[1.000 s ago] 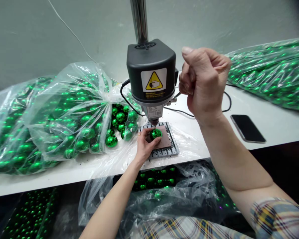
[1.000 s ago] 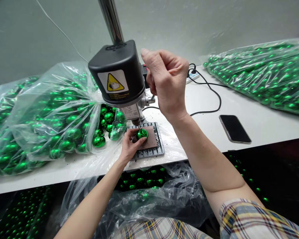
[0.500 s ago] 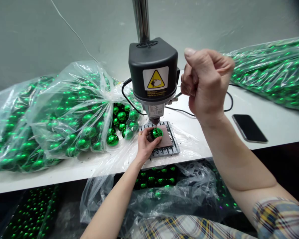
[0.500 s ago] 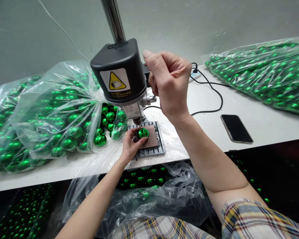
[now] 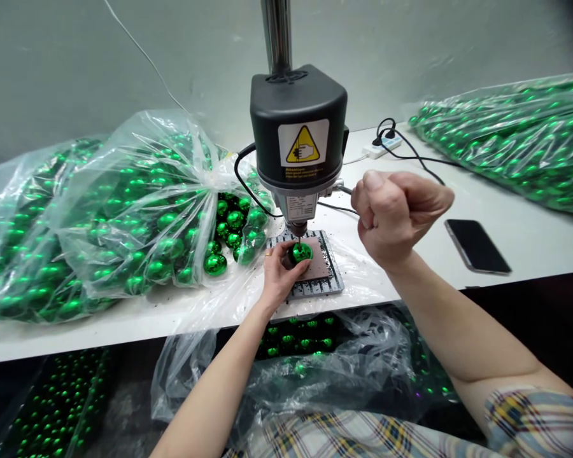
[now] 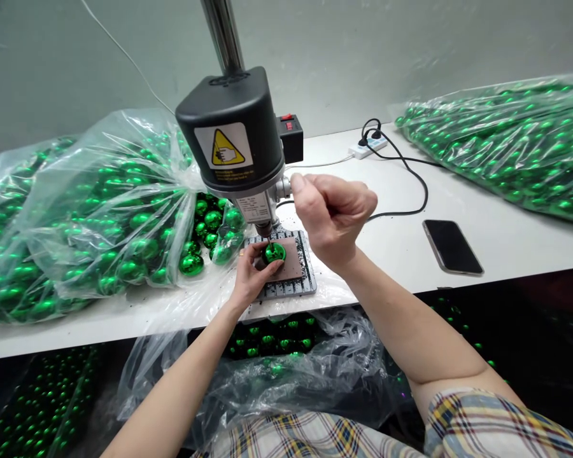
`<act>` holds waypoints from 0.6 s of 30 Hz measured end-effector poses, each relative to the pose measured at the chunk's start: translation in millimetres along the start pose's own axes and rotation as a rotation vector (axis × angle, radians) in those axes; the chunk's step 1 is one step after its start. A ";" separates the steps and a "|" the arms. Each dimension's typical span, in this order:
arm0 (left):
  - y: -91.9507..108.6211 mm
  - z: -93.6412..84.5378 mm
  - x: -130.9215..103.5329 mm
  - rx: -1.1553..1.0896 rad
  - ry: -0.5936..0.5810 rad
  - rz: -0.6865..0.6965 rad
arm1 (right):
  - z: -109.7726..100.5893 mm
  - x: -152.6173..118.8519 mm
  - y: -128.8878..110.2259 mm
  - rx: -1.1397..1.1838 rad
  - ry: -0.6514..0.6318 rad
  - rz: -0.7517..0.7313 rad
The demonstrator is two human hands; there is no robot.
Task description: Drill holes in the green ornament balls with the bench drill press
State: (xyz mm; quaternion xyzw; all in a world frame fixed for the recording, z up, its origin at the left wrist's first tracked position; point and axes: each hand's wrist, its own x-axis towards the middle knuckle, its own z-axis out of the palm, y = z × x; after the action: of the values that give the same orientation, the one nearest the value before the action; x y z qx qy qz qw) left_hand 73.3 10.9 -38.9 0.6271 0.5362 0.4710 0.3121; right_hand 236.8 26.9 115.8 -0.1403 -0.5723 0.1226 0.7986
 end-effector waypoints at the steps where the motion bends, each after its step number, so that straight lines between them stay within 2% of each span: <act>1: -0.7 0.2 0.1 0.000 -0.001 0.003 | -0.9 -2.3 2.5 0.000 -0.005 -0.023; 6: -2.8 0.7 0.1 0.008 -0.004 0.008 | -9.4 -14.9 7.9 -0.032 -0.044 -0.113; 11: -4.0 0.5 -1.7 0.002 0.005 0.018 | -18.3 -29.2 7.7 -0.036 -0.175 -0.227; 14: -6.2 2.1 0.0 -0.026 0.011 0.017 | -11.7 -19.0 3.9 -0.074 -0.069 -0.116; 16: -4.9 3.1 1.5 -0.035 0.011 0.009 | -1.5 1.9 0.9 -0.090 0.030 0.031; 18: 1.7 2.1 -0.9 -0.010 0.036 0.013 | 9.8 29.4 -0.8 -0.061 0.033 0.188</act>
State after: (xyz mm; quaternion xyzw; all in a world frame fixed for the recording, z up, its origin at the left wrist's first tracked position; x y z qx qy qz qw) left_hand 75.9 9.9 -38.4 0.6206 0.5353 0.4868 0.3024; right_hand 236.8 37.4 145.0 -0.2196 -0.5467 0.1775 0.7883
